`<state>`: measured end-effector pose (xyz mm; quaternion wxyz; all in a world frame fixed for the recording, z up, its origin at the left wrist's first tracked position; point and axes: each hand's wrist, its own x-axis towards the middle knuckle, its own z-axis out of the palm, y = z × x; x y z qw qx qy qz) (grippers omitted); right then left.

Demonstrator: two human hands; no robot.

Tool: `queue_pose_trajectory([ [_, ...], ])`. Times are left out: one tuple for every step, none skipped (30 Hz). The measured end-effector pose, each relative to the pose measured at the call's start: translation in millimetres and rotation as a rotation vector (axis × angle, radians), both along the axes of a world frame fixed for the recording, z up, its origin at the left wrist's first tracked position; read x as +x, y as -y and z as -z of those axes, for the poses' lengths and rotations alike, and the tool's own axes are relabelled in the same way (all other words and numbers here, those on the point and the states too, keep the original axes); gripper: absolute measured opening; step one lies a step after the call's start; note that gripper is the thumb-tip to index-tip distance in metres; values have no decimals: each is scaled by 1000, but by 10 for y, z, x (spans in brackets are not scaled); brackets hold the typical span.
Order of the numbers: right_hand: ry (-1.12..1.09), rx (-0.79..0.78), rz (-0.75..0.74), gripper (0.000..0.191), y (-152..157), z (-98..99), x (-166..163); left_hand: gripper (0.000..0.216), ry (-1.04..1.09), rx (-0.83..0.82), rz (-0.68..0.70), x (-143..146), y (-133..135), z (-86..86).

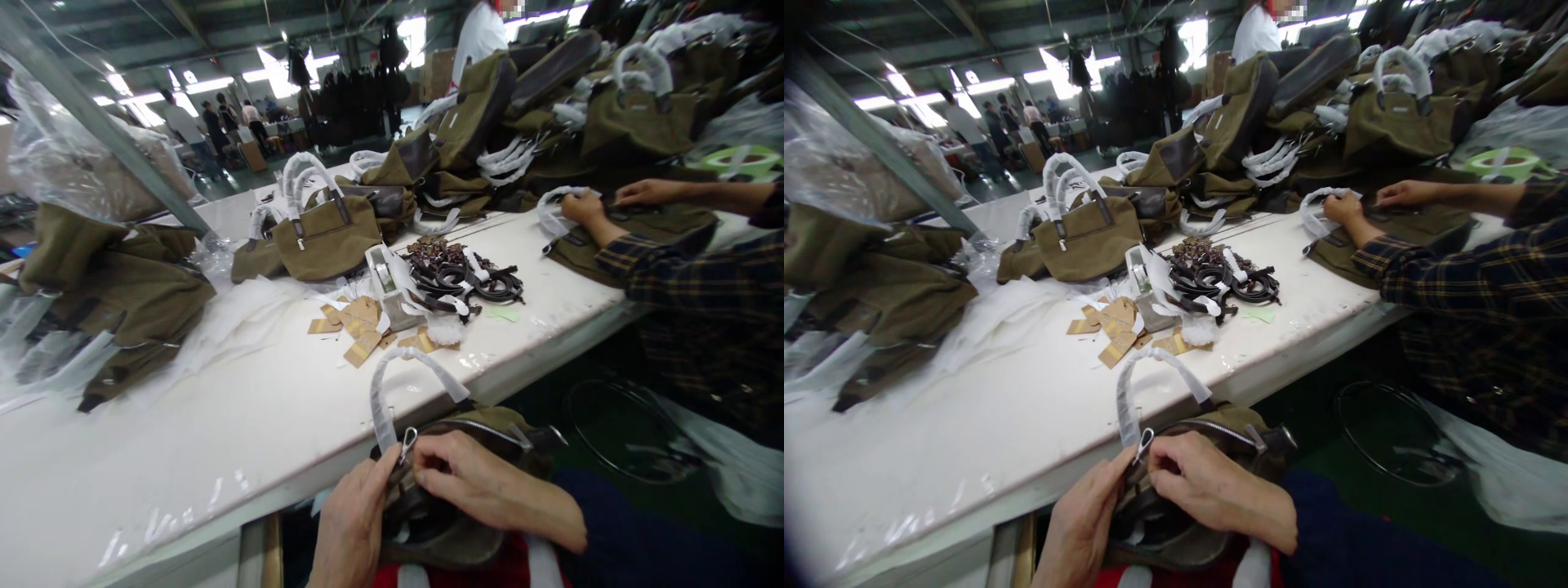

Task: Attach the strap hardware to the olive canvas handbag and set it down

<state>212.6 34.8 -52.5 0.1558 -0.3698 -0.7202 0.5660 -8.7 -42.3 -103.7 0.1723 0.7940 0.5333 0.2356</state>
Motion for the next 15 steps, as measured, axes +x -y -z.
queue_pose_trajectory([
  [2,3,5,13,3,8,-8,51,-23,11,6,1,-1,-18],
  [3,12,15,13,9,19,-16,51,-46,17,10,8,-4,-51],
  [4,27,26,13,17,32,-23,51,-61,17,11,21,-13,-102],
  [9,46,40,13,27,44,-30,52,-61,5,12,38,-26,-170],
  [14,67,53,13,37,53,-36,52,-44,-20,14,61,-45,-248],
  [20,87,63,12,48,57,-41,50,-9,-49,12,88,-69,-331],
  [26,103,69,11,58,57,-44,47,34,-82,8,118,-97,-410],
  [31,115,73,10,68,52,-47,41,75,-106,-7,151,-127,-479],
  [35,124,74,9,76,43,-49,36,114,-116,-32,185,-158,-532],
  [37,132,75,8,83,32,-51,30,149,-112,-63,219,-187,-566],
  [38,139,74,9,88,20,-53,27,182,-96,-96,252,-213,-582],
  [39,144,77,9,92,10,-54,25,214,-76,-127,284,-236,-583],
  [42,147,82,10,96,4,-55,24,245,-61,-148,312,-255,-574],
  [45,147,91,10,99,2,-54,23,278,-63,-160,335,-270,-559],
  [45,144,100,10,103,5,-52,21,312,-87,-165,351,-283,-544],
])
